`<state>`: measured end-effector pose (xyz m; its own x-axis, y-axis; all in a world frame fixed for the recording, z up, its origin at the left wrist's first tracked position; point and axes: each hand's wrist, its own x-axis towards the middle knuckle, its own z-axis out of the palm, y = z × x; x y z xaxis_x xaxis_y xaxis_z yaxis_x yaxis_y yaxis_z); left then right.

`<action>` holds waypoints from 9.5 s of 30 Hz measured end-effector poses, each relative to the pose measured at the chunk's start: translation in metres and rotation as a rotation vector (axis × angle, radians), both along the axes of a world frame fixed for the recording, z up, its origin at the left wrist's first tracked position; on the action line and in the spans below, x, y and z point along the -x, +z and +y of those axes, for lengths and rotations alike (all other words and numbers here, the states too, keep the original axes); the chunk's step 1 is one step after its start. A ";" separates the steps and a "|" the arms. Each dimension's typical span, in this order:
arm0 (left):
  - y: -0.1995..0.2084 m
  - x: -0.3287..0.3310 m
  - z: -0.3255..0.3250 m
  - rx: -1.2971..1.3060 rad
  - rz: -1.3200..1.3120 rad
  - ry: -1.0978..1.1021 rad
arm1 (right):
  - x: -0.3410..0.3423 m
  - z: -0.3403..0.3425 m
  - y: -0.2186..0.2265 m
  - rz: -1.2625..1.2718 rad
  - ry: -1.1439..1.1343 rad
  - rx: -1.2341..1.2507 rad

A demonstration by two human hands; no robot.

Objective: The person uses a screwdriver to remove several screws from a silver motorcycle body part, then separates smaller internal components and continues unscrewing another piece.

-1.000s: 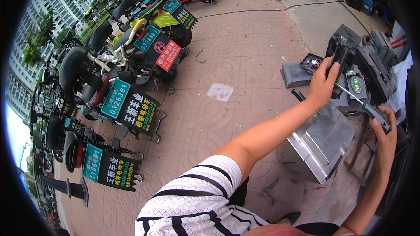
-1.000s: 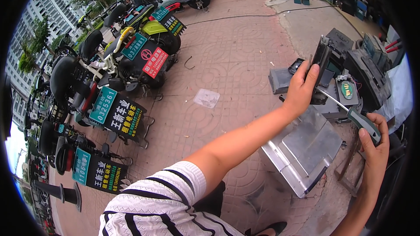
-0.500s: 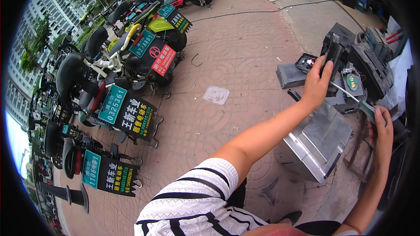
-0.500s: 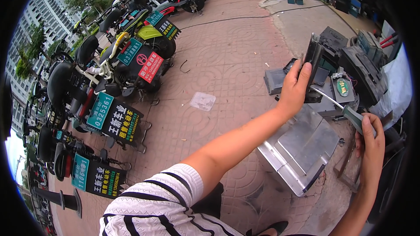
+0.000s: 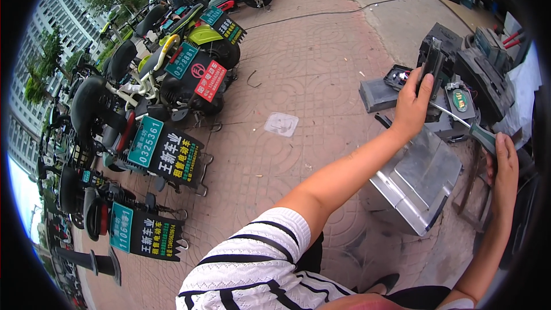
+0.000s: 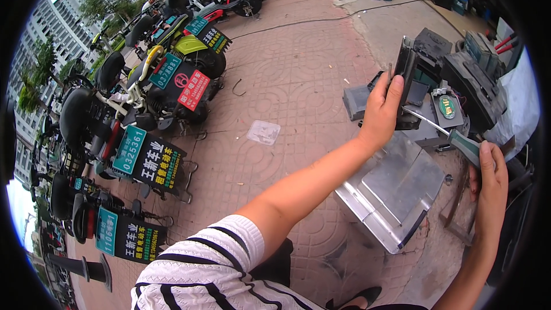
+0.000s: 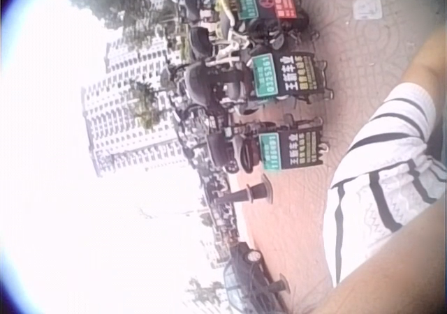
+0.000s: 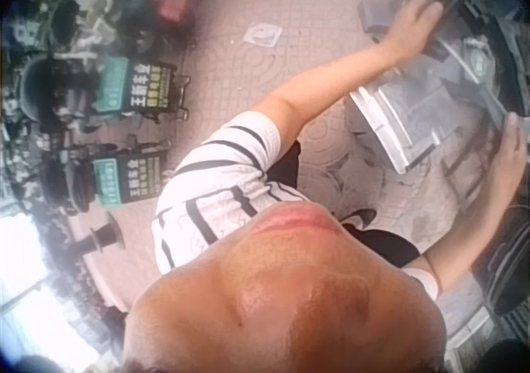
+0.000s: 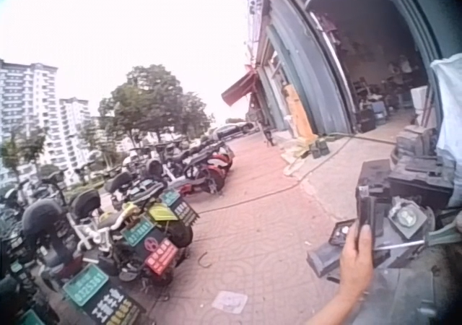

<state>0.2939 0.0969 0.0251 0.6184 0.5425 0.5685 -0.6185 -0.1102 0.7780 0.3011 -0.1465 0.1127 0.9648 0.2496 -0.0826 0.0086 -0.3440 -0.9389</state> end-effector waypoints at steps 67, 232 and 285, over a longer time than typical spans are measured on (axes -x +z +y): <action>-0.005 -0.004 0.010 0.126 0.066 -0.047 | 0.006 0.012 -0.024 -0.221 0.193 -0.065; -0.003 0.002 0.011 0.056 0.012 0.110 | 0.025 0.019 -0.023 0.118 0.147 -0.148; -0.002 0.005 0.012 0.004 -0.018 0.101 | 0.011 0.015 -0.047 -0.076 0.154 -0.058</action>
